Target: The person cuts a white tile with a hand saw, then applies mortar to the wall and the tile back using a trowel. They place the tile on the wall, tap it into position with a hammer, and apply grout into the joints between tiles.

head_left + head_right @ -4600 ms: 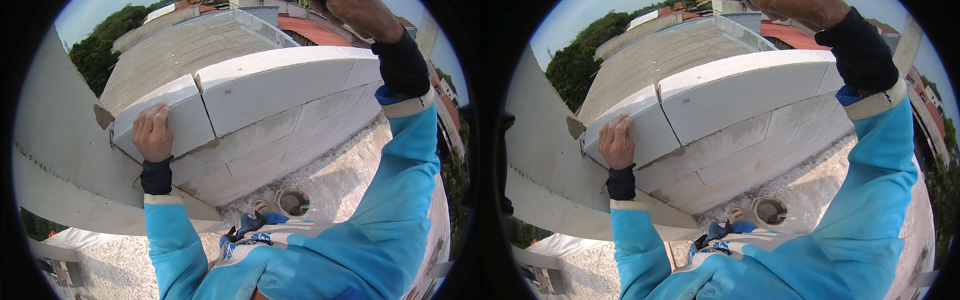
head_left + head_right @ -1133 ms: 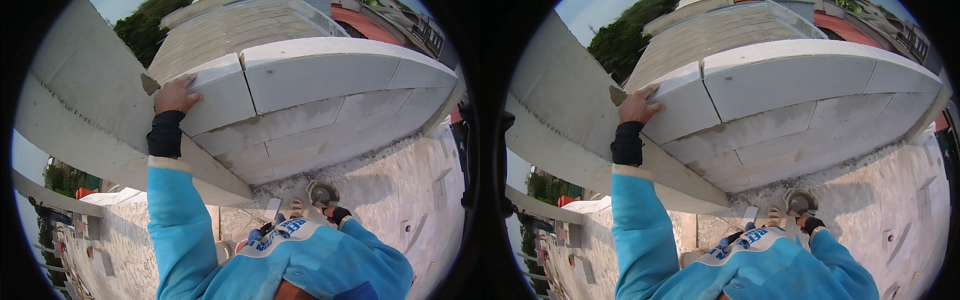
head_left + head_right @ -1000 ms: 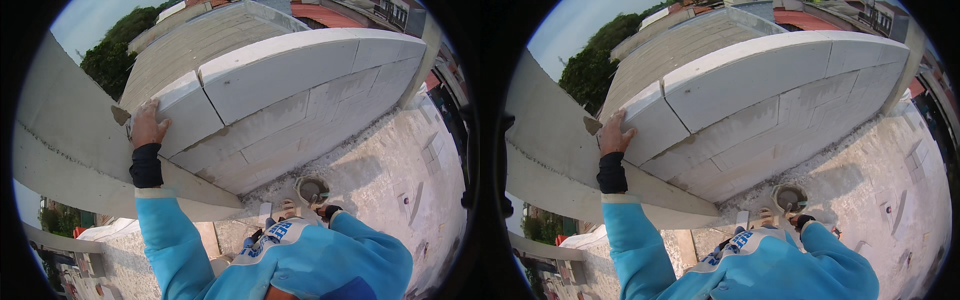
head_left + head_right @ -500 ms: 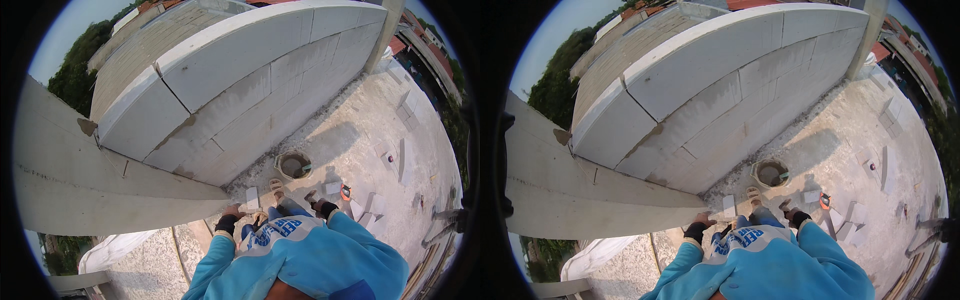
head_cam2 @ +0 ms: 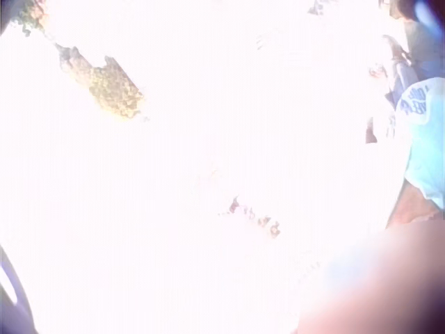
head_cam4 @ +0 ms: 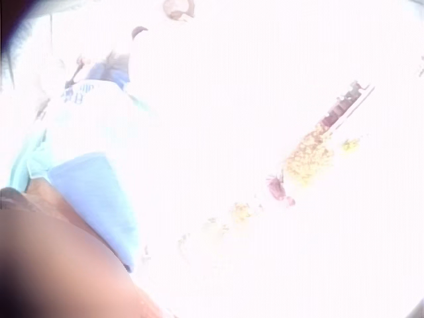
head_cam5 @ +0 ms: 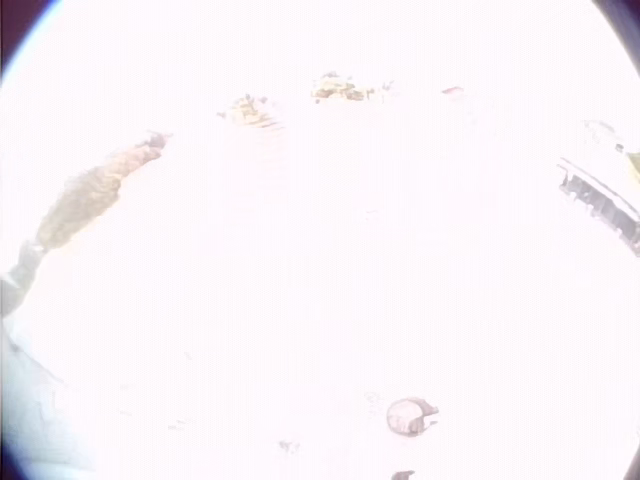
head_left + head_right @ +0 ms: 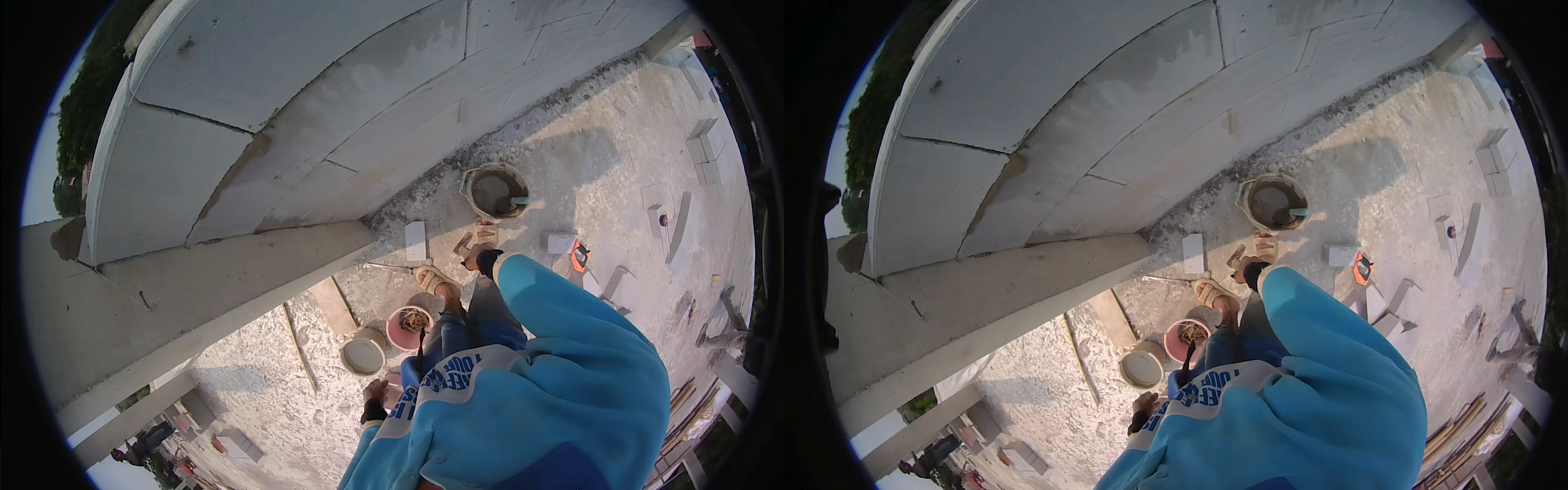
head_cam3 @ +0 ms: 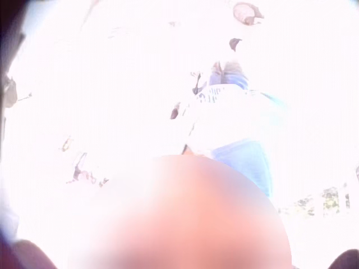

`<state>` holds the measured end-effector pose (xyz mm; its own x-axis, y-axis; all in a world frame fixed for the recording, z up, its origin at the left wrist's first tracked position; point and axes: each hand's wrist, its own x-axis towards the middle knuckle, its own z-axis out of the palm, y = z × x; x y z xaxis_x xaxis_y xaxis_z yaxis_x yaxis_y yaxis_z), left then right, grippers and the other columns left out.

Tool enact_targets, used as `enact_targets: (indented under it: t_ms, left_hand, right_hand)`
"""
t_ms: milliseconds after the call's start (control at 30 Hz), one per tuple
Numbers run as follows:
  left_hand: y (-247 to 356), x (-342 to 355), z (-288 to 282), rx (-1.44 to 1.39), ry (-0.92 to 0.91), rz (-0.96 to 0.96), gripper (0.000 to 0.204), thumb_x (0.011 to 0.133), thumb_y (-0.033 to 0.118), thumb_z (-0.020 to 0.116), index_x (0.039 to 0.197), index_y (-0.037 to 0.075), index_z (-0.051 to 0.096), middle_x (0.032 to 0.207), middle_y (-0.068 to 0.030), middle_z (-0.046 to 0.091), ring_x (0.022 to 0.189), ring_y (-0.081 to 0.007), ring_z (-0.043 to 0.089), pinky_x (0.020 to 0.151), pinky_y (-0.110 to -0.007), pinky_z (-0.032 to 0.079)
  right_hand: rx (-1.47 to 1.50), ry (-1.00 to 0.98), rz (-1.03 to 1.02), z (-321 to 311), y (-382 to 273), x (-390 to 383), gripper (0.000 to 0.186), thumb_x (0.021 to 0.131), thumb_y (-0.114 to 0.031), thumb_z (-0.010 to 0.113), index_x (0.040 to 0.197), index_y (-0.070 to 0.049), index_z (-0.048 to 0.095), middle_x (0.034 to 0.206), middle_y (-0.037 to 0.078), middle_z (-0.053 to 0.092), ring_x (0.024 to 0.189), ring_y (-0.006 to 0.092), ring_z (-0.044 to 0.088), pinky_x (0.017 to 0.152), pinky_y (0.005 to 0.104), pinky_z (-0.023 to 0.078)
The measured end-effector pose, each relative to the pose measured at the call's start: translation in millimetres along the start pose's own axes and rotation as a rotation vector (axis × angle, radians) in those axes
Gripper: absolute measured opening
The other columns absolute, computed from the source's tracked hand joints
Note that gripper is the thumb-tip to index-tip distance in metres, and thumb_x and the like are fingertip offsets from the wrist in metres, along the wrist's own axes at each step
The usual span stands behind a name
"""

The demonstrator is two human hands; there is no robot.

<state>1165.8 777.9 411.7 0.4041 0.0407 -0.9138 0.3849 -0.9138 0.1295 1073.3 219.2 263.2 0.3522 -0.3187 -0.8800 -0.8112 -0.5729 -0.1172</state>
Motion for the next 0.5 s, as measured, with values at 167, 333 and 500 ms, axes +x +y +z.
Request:
enact_targets:
  t_ms: [167, 333, 500]
  left_hand:
    - [35.7, -19.9, 18.6, 0.159, -0.092, 0.281, 0.047, 0.085, 0.023, 0.081, 0.128, 0.014, 0.064, 0.123, -0.0144, 0.071, 0.107, -0.0352, 0.070, 0.082, -0.049, 0.059]
    - [87.7, -17.5, 43.0, 0.104, -0.187, 0.378, 0.045, 0.086, 0.021, 0.078, 0.127, 0.009, 0.063, 0.124, -0.0134, 0.071, 0.105, -0.0294, 0.069, 0.082, -0.041, 0.057]
    - [147.7, -20.4, 79.9, -0.080, -0.112, -0.243, 0.056, 0.094, 0.017, 0.074, 0.144, -0.001, 0.056, 0.129, -0.0106, 0.071, 0.107, -0.0170, 0.069, 0.081, -0.031, 0.054]
  right_hand:
    - [0.432, 0.011, -0.162, -53.1, -39.3, -8.6, 0.039, 0.090, -0.037, 0.066, 0.109, -0.004, 0.076, 0.102, 0.021, 0.078, 0.096, 0.0355, 0.076, 0.085, 0.0459, 0.060]
    - [0.555, 0.405, 0.005, -73.4, 30.6, 37.9, 0.040, 0.089, -0.029, 0.069, 0.122, -0.006, 0.065, 0.127, 0.020, 0.061, 0.120, 0.0392, 0.061, 0.096, 0.0508, 0.053]
    - [0.571, 0.577, 0.510, -69.6, 182.1, 129.3, 0.056, 0.084, -0.026, 0.078, 0.132, -0.011, 0.053, 0.136, 0.017, 0.049, 0.127, 0.0452, 0.051, 0.098, 0.0547, 0.053]
